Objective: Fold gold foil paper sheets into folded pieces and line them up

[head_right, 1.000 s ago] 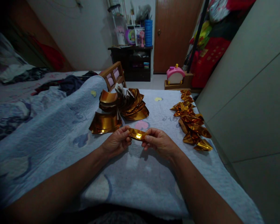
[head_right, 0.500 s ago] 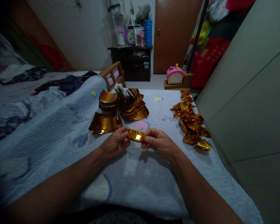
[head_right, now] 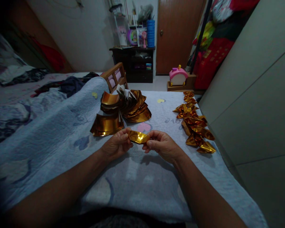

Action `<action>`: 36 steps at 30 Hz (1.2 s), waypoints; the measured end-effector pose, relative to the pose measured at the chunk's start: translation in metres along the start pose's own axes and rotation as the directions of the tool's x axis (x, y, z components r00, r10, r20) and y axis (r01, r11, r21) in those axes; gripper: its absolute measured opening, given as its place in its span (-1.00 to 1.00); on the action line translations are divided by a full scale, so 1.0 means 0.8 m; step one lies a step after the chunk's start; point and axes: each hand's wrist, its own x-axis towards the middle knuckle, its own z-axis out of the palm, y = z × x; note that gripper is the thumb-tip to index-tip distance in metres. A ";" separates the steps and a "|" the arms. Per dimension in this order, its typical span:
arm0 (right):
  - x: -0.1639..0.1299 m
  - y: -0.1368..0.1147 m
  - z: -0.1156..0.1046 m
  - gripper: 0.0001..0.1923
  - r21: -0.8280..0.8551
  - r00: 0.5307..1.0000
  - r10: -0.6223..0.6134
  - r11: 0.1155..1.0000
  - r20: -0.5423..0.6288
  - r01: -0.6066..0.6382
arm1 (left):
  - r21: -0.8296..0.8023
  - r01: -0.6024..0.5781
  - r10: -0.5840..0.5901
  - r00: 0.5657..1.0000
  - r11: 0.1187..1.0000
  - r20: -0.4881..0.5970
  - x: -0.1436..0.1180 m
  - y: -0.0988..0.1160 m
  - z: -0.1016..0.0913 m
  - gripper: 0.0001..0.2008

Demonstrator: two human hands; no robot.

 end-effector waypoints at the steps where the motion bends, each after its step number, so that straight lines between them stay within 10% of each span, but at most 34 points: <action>1: 0.000 0.000 -0.001 -0.74 -0.001 1.000 0.000 1.000 0.000 0.000 | 0.017 0.016 -0.016 1.000 1.000 0.023 0.000 0.000 -0.002 -0.60; 9: -0.001 0.001 -0.005 -0.73 -0.037 1.000 0.012 0.999 0.028 -0.011 | 0.188 0.047 -0.080 0.982 0.981 0.172 0.000 0.003 -0.013 -0.64; 36: -0.001 0.000 -0.004 -0.74 -0.037 0.999 0.026 0.999 0.044 -0.024 | 0.252 -0.041 -0.001 0.987 0.967 0.164 -0.004 0.005 -0.002 -0.68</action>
